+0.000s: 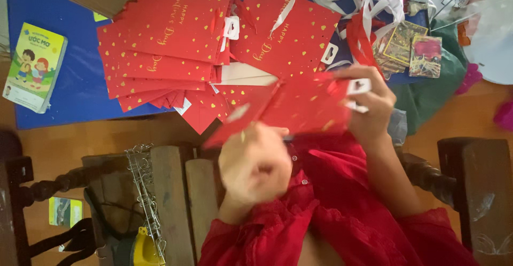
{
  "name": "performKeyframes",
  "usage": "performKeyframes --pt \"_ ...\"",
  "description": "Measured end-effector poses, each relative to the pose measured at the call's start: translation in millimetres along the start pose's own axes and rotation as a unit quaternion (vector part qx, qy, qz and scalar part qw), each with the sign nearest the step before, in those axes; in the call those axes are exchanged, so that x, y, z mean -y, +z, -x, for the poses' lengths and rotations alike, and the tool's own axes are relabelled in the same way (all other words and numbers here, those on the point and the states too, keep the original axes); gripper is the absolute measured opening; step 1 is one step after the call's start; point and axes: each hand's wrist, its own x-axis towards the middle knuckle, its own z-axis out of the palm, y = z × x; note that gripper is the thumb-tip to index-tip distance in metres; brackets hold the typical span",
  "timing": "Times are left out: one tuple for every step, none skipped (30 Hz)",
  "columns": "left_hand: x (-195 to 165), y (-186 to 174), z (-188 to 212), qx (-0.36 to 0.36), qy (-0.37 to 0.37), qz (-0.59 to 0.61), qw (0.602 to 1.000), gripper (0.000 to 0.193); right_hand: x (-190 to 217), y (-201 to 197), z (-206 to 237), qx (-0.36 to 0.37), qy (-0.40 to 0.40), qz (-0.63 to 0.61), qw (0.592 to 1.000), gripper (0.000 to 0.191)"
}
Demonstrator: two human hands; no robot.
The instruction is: The person threads red ribbon handles through the punched holes of red Valentine's Day paper gift bags, ties the ribbon ends, and stacks the finished bags on the table with the others.
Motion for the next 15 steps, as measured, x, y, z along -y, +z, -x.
performKeyframes --pt "0.1 -0.7 0.4 -0.01 0.048 0.007 0.999 0.012 -2.0 -1.1 5.7 -0.004 0.038 0.028 0.999 0.013" --pt "0.7 -1.0 1.8 -0.02 0.095 0.015 0.995 0.014 -3.4 -2.9 12.6 -0.006 0.078 0.056 0.995 0.015" --pt "4.4 2.6 3.4 -0.034 0.088 -0.022 0.995 0.014 -6.3 -2.7 18.8 -0.009 0.117 0.084 0.99 0.019" --pt "12.3 10.5 4.4 -0.049 0.083 -0.059 0.994 0.014 -12.1 0.6 23.1 -0.018 0.132 0.063 0.989 0.021" --pt "22.0 18.9 5.4 -0.064 0.079 -0.097 0.99 0.014 -20.4 6.2 25.1 -0.028 0.146 0.042 0.988 0.023" --pt "34.1 28.0 6.1 -0.042 0.005 -0.099 0.994 0.012 -29.9 11.8 25.9 -0.037 0.16 0.021 0.986 0.025" --pt "48.6 36.4 6.7 -0.02 -0.069 -0.1 0.992 0.012 -39.9 17.1 26.5 -0.034 0.212 -0.016 0.977 0.02" --pt "66.2 41.7 6.4 0.032 -0.114 -0.123 0.985 0.008 -50.1 22.9 27.3 -0.029 0.263 -0.053 0.963 0.015" --pt "83.1 46.8 7.0 0.086 -0.157 -0.143 0.973 0.011 -58.5 28.2 29.5 -0.025 0.312 -0.09 0.945 0.011" --pt "96.5 54.7 10.8 0.095 -0.164 -0.176 0.966 0.016 -64.9 33.4 33.2 -0.028 0.316 -0.125 0.94 0.013" --pt "108.9 63.9 15.2 0.105 -0.171 -0.209 0.957 0.021 -70.2 39.1 37.1 -0.032 0.321 -0.158 0.933 0.017" --pt "120.0 72.4 20.2 0.116 -0.179 -0.24 0.947 0.026 -74.1 43.2 41.2 -0.036 0.326 -0.192 0.925 0.021" --pt "129.9 79.1 25.7 0.114 -0.165 -0.265 0.943 0.036 -75.6 46.7 46.8 -0.046 0.361 -0.22 0.905 0.023" --pt "138.1 84.6 31.5 0.112 -0.152 -0.29 0.938 0.047 -74.8 50.4 53.2 -0.055 0.396 -0.248 0.883 0.026" --pt "144.6 89.5 37.3 0.109 -0.141 -0.315 0.932 0.057 -73.6 52.5 58.5 -0.063 0.431 -0.275 0.857 0.028"
